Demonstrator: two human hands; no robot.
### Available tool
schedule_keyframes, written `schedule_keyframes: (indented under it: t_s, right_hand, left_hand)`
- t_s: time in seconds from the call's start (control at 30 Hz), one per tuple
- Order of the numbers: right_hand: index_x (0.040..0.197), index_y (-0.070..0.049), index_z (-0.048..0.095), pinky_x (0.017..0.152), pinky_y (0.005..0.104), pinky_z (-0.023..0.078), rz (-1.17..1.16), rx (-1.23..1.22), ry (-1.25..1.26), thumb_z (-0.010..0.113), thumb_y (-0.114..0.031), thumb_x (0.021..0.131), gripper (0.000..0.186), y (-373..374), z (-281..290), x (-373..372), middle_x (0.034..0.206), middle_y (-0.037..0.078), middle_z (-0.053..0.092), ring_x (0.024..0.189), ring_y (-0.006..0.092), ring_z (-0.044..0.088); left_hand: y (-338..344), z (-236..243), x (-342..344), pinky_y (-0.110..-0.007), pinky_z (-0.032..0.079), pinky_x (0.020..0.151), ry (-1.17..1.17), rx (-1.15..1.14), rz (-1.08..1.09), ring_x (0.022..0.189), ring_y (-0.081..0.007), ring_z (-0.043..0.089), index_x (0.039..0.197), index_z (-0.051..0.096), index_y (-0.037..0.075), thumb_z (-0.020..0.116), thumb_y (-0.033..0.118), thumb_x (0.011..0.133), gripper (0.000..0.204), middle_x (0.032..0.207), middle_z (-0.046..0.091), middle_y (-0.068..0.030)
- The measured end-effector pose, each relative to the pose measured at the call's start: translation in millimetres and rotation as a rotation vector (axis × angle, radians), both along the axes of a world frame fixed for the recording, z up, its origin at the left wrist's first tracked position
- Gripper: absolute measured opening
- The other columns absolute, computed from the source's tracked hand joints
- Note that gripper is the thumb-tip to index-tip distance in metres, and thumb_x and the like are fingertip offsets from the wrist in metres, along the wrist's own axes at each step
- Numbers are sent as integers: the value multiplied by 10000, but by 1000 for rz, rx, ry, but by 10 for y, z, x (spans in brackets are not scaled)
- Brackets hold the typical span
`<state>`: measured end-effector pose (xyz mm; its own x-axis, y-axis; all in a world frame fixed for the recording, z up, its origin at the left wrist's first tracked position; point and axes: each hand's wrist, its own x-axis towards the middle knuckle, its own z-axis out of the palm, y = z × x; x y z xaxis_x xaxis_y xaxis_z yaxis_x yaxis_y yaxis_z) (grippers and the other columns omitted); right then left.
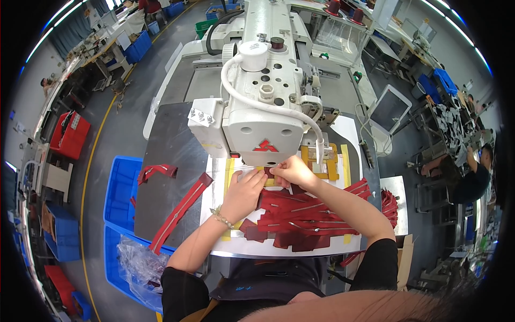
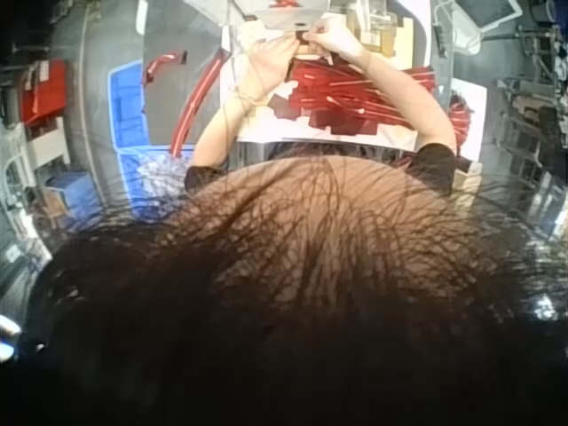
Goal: Sewing small leather pieces onto red fabric/zipper straps using an industrial sewing machine.
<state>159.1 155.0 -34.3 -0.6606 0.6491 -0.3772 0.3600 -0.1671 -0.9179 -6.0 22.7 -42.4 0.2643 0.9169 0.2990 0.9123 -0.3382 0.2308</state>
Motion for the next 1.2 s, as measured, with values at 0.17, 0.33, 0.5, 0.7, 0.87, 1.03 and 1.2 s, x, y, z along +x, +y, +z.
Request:
schedule_keyframes:
  t_s: [0.17, 0.33, 0.5, 0.7, 0.87, 1.03, 1.2]
  right_hand:
    - [692, 33, 590, 387, 245, 438, 68, 121, -59, 643, -116, 836, 214, 7, 158, 8, 538, 79, 585, 414, 113, 551]
    - [714, 3, 603, 457, 301, 467, 374, 487, -95, 669, -120, 797, 162, 74, 208, 110, 598, 76, 604, 498, 171, 597]
    - [899, -62, 646, 647, 328, 483, 489, 1240, 128, 676, -125, 759, 156, 103, 49, 345, 946, 48, 660, 775, 208, 632]
    - [1191, -112, 599, 841, 331, 403, 573, 1430, 91, 663, -122, 743, 452, 98, -48, 453, 1189, 16, 598, 976, 166, 566]
    - [1221, -132, 579, 834, 362, 405, 549, 1369, 26, 652, -152, 751, 475, 43, 1, 460, 1213, -6, 587, 1010, 172, 549]
    - [1184, -154, 607, 780, 336, 350, 537, 1375, 19, 658, -154, 735, 451, 40, -19, 427, 1190, -22, 605, 981, 158, 564]
    - [1183, -151, 608, 810, 352, 357, 513, 1411, -47, 634, -171, 788, 397, -27, -30, 448, 1206, -19, 600, 1012, 167, 557]
  left_hand:
    - [-4, 19, 118, -459, 321, 1007, 71, 57, 21, 1231, -219, 471, 1173, 577, -10, 548, 38, 723, 454, 1250, 557, -117]
    - [43, 21, 23, -443, 321, 1018, 8, 11, -34, 1250, -219, 455, 1190, 567, -10, 535, 23, 718, 473, 1276, 541, -123]
    - [75, 56, -241, -437, 294, 1061, -99, -112, -183, 1312, -205, 398, 1275, 511, 33, 509, 16, 763, 511, 1368, 480, -92]
    - [91, 59, -332, -432, 260, 1098, -135, -198, -239, 1335, -202, 370, 1323, 474, 56, 485, 15, 800, 525, 1407, 445, -77]
    - [96, 47, -345, -421, 307, 1075, -160, -170, -240, 1305, -219, 414, 1276, 530, 74, 483, -6, 804, 481, 1360, 495, -92]
    - [136, 40, -396, -398, 420, 971, -237, -46, -251, 1124, -232, 567, 1117, 641, 90, 538, -22, 774, 375, 1173, 626, -83]
    - [91, 118, -390, -376, 478, 840, -282, 7, -197, 958, -219, 635, 983, 680, 90, 576, -22, 740, 288, 1036, 677, -65]
